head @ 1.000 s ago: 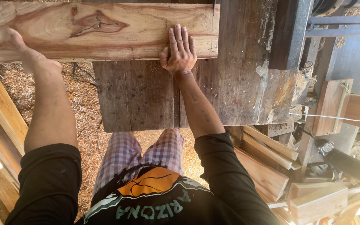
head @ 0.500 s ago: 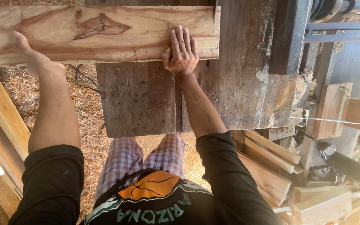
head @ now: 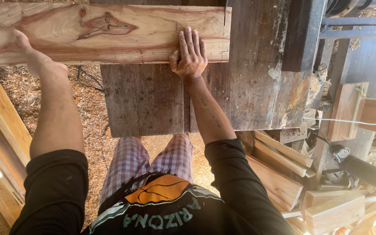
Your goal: The person uses a table saw to cut a wooden plank into smaller pieces. They guide the wood through the saw blade, remove the cut pieces, and repeat the process with the remaining plank.
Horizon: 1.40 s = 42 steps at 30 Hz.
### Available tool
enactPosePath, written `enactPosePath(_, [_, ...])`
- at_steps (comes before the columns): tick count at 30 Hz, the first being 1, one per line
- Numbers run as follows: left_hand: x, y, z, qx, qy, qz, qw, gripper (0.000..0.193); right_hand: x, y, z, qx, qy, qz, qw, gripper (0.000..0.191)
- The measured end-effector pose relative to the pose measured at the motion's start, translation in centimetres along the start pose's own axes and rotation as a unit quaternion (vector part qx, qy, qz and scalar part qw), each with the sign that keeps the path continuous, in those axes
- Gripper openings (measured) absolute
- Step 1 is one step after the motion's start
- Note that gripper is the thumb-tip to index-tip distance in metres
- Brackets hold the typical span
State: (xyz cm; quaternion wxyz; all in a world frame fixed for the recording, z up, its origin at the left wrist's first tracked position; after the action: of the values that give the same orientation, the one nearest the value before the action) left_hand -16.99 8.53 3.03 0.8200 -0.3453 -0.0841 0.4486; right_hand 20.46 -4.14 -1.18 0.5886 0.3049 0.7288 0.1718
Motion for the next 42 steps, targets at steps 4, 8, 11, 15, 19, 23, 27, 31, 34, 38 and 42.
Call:
enactPosePath(4, [0.5,-0.1,-0.1,-0.018,-0.042,-0.003,0.999,0.123,0.3,0.9,0.4,-0.002,0.002,-0.003,1.000,0.058])
enactPosePath(8, [1.0,-0.2,0.2,0.002,-0.012,0.004,1.000,0.122,0.6,1.7,0.5,-0.004,0.000,0.001,1.000,0.058])
enactPosePath(11, [1.2,-0.4,0.4,-0.002,-0.003,0.003,1.000,0.122,0.7,1.9,0.6,-0.012,-0.002,-0.001,1.000,0.059])
enactPosePath(15, [1.6,-0.6,0.7,0.006,-0.005,-0.001,1.000,0.122,0.9,2.1,0.6,-0.009,-0.008,-0.007,1.000,0.059])
enactPosePath(19, [2.0,-0.6,0.8,0.020,-0.001,-0.010,1.000,0.123,1.1,2.3,0.6,-0.008,-0.013,-0.007,1.000,0.059])
enactPosePath(23, [2.1,-0.5,0.8,-0.009,-0.017,0.006,1.000,0.127,1.2,2.4,0.6,-0.006,-0.006,0.002,1.000,0.058])
enactPosePath(27, [2.3,-0.5,0.9,-0.007,-0.008,0.012,1.000,0.127,1.3,2.7,0.6,-0.010,-0.008,0.007,1.000,0.058])
enactPosePath(31, [2.7,-0.4,0.9,0.000,-0.007,0.002,1.000,0.125,1.5,3.0,0.7,-0.002,-0.006,0.003,1.000,0.058])
enactPosePath(34, [2.6,-0.5,0.8,-0.008,-0.042,-0.008,0.999,0.123,1.3,2.5,0.5,0.000,-0.005,0.000,1.000,0.058])
enactPosePath(38, [1.7,-0.1,0.5,-0.011,-0.025,0.005,1.000,0.122,0.5,1.0,0.1,0.009,-0.009,0.003,1.000,0.058])
enactPosePath(42, [0.8,-0.2,0.5,0.002,0.005,0.017,1.000,0.123,0.3,0.3,0.0,0.005,-0.011,0.006,1.000,0.057])
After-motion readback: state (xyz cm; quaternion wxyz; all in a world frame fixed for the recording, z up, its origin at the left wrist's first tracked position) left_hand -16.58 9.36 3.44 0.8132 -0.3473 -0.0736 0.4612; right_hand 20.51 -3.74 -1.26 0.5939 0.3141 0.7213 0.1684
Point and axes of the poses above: each hand's wrist, its own y-axis towards the middle knuckle, its own x-axis out of the palm, z = x × y, the point moved 4 cm from there along y, towards the middle knuckle, and after that the axes turned 10 degrees about z, right-handed, at the moved point
